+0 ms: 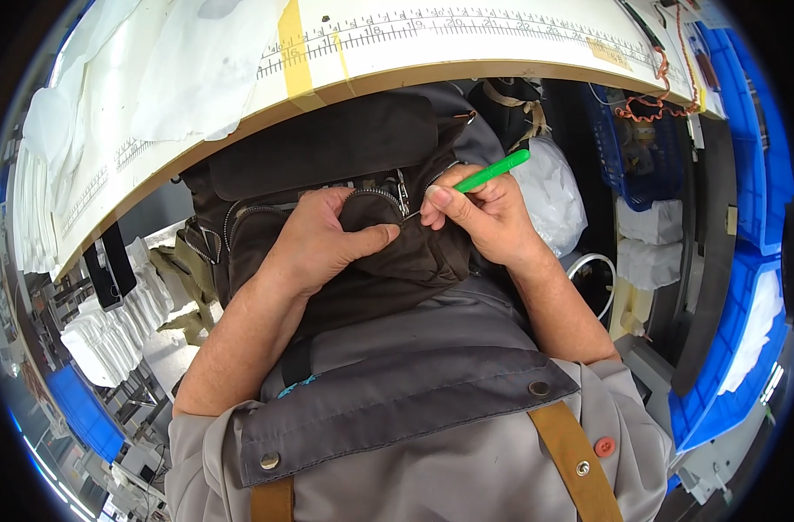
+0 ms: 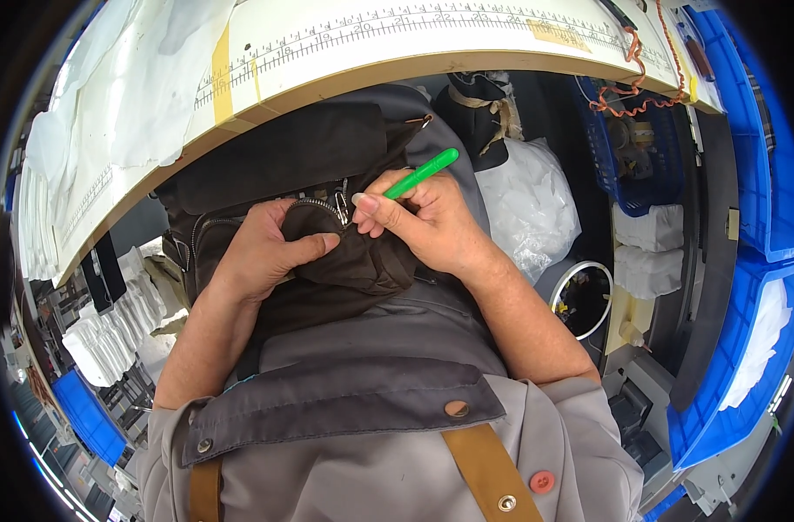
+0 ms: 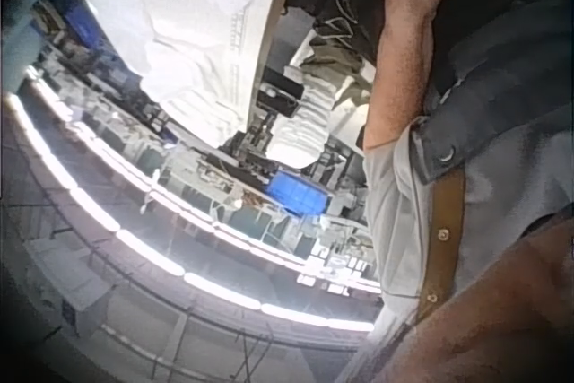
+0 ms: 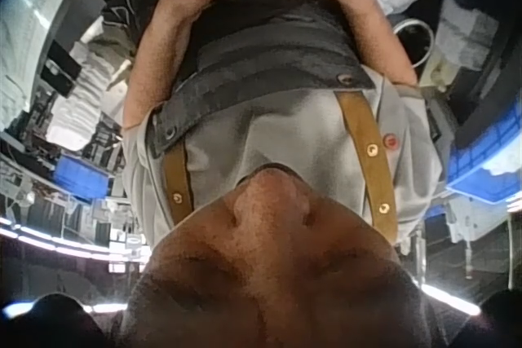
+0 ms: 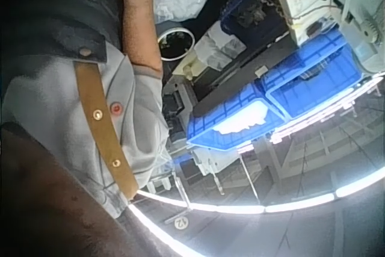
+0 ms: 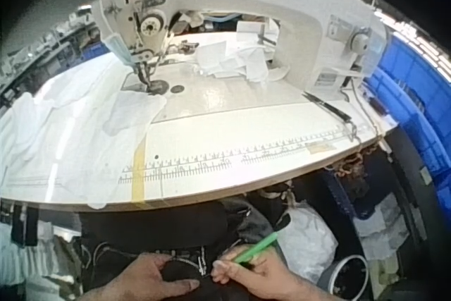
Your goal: Repairing or inspecting a zipper on a brown bag using a seam ripper.
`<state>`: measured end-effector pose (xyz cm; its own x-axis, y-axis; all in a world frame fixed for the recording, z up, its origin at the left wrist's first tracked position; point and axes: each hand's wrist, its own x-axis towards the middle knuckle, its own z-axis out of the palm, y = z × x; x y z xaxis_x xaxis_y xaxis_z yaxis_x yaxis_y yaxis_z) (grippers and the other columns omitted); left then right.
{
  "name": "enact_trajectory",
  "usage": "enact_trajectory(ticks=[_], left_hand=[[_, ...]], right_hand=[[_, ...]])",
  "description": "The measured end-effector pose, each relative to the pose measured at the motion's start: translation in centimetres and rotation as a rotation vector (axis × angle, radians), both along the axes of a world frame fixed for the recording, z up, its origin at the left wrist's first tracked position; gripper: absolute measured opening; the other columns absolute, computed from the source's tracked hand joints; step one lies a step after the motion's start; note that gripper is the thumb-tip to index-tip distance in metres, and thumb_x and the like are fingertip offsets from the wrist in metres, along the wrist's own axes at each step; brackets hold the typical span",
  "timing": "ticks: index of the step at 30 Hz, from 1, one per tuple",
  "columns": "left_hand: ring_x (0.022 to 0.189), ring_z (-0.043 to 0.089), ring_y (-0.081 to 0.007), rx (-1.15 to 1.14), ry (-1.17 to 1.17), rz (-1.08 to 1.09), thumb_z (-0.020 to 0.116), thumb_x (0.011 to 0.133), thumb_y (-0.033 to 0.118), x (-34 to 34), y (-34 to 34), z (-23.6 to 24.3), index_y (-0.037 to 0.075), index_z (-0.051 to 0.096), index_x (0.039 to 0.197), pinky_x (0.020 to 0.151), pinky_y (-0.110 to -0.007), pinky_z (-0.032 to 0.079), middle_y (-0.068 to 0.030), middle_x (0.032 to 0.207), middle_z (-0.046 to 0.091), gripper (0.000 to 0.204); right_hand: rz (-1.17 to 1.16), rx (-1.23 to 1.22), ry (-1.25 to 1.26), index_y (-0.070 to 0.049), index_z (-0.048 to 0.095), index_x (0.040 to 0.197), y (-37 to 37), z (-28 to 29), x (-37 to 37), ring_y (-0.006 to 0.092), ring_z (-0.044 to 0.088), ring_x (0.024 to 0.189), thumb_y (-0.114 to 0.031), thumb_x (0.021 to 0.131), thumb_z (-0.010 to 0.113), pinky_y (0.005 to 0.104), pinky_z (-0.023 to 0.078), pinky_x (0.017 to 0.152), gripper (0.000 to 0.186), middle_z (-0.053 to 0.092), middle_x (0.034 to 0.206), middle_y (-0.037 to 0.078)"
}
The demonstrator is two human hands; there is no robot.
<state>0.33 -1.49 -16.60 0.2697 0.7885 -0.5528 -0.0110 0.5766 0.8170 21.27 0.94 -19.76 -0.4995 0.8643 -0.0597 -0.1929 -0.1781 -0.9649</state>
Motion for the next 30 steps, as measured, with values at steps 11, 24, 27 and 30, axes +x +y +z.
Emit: enact_trajectory(ticks=[11, 24, 27, 30], left_hand=[[0.074, 0.056, -0.0064, -0.007, -0.051, 0.026, 0.068, 0.074, 0.002, 0.09, 0.07, 0.17, -0.004, 0.061, 0.097, 0.069, -0.021, 0.047, -0.0032, 0.084, 0.064, 0.024], [0.088, 0.052, -0.0075, 0.152, 0.003, -0.005, 0.066, 0.073, -0.002, 0.01, 0.32, 0.10, 0.001, 0.059, 0.099, 0.079, -0.021, 0.042, -0.0029, 0.095, 0.058, 0.027], [0.092, 0.051, -0.0081, 0.072, -0.040, -0.023, 0.065, 0.073, -0.002, -0.09, 0.36, 0.22, 0.002, 0.059, 0.100, 0.081, -0.021, 0.041, -0.0026, 0.098, 0.056, 0.028], [0.091, 0.050, -0.0079, 0.126, -0.016, -0.032, 0.064, 0.073, -0.003, 0.15, 0.49, 0.30, 0.003, 0.058, 0.100, 0.081, -0.021, 0.041, -0.0021, 0.097, 0.056, 0.028]], right_hand=[[0.026, -0.050, 0.004, 0.003, 0.062, 0.087, 0.33, 0.30, -0.07, 0.0103, 0.060, 0.070, -0.015, 0.090, 0.056, 0.0228, 0.049, 0.063, 0.019, 0.062, 0.077, 0.007], [0.021, -0.048, -0.018, 0.003, 0.062, 0.088, 0.15, 0.25, -0.25, 0.0099, 0.060, 0.070, -0.015, 0.090, 0.056, 0.0228, 0.049, 0.065, 0.019, 0.063, 0.077, 0.007], [0.019, -0.047, 0.001, 0.003, 0.062, 0.090, 0.09, -0.03, -0.16, 0.0100, 0.060, 0.071, -0.015, 0.090, 0.056, 0.0229, 0.050, 0.065, 0.019, 0.063, 0.078, 0.007], [0.019, -0.047, 0.005, 0.003, 0.062, 0.091, 0.14, -0.04, -0.05, 0.0102, 0.060, 0.072, -0.015, 0.090, 0.056, 0.0229, 0.050, 0.066, 0.019, 0.063, 0.078, 0.007]])
